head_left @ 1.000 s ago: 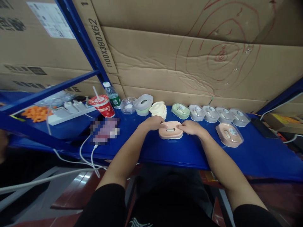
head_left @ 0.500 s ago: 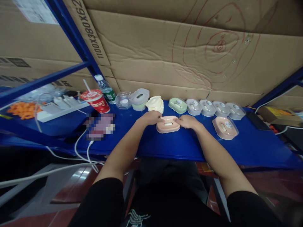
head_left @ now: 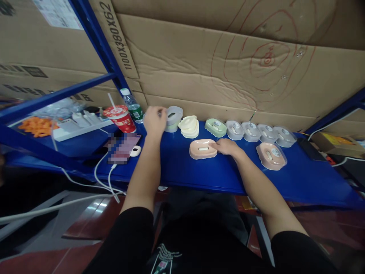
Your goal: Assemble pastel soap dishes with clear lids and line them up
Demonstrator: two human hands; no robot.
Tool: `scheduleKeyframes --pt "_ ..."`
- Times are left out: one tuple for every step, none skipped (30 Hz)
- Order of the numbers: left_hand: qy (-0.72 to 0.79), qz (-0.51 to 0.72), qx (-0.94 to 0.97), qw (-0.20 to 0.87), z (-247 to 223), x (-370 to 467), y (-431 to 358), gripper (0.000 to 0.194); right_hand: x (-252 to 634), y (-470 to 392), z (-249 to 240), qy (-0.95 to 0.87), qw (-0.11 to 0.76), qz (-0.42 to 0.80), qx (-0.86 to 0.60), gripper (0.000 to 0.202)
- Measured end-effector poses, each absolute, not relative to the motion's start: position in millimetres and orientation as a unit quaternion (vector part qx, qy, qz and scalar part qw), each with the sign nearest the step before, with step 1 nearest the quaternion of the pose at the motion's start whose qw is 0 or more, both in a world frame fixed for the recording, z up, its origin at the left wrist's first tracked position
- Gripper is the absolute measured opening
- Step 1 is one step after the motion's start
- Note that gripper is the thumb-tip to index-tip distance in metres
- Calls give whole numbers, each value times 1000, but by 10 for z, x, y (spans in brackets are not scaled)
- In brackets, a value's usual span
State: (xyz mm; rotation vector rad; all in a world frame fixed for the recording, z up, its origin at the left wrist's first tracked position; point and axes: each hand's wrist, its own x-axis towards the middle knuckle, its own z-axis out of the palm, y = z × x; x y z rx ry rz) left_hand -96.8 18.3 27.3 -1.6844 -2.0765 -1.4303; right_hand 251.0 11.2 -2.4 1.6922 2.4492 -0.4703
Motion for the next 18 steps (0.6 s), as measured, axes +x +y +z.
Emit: scheduleKeyframes --pt "-715 -470 -513 65 247 -1093 208 27 2510 115 -21 810 62 -165 559 73" --pt "-743 -460 -483 60 211 -1201 231 29 2511 119 -19 808 59 -175 560 73" --pt "-765 -439 -468 41 168 -1287 254 31 2510 121 -16 804 57 -184 562 74" --pt "-785 -413 -462 14 125 -1350 275 32 2509 122 -14 800 57 -192 566 75" --pt "-800 -384 -461 -15 85 -1391 293 32 2507 122 -12 795 58 -198 570 75" --pt "-811 -355 -463 -42 51 -1413 310 31 2505 120 -9 791 58 -204 574 74" --pt "-818 -331 -466 -62 24 -1421 323 27 2503 117 -6 787 58 -208 578 73" --pt "-822 -315 -469 -73 5 -1421 334 23 2502 112 -3 784 57 -212 580 71" --pt "-824 -306 -471 -76 -8 -1416 342 18 2500 107 1 783 55 -216 581 71" --pt "-824 -303 -472 -76 -15 -1410 348 14 2498 102 5 782 54 -219 581 70" --pt "-823 -307 -471 -73 -19 -1407 352 12 2496 96 10 781 54 -221 582 70" --pt "-822 -315 -470 -70 -20 -1407 356 13 2494 92 15 781 54 -221 582 71" --pt "-820 -325 -466 -70 -20 -1409 359 14 2492 87 19 781 54 -219 583 71" --pt "-819 -337 -460 -69 -19 -1413 362 16 2489 84 23 781 54 -217 584 70" --pt "-817 -351 -452 -66 -16 -1418 365 17 2487 81 26 780 54 -215 585 70" --pt "-816 -367 -442 -62 -11 -1422 367 17 2485 80 28 780 55 -214 585 71" --pt "-814 -384 -432 -55 -4 -1425 367 17 2483 78 30 780 56 -214 585 72" --pt "-811 -404 -421 -47 7 -1427 365 18 2481 77 32 781 58 -213 584 73"
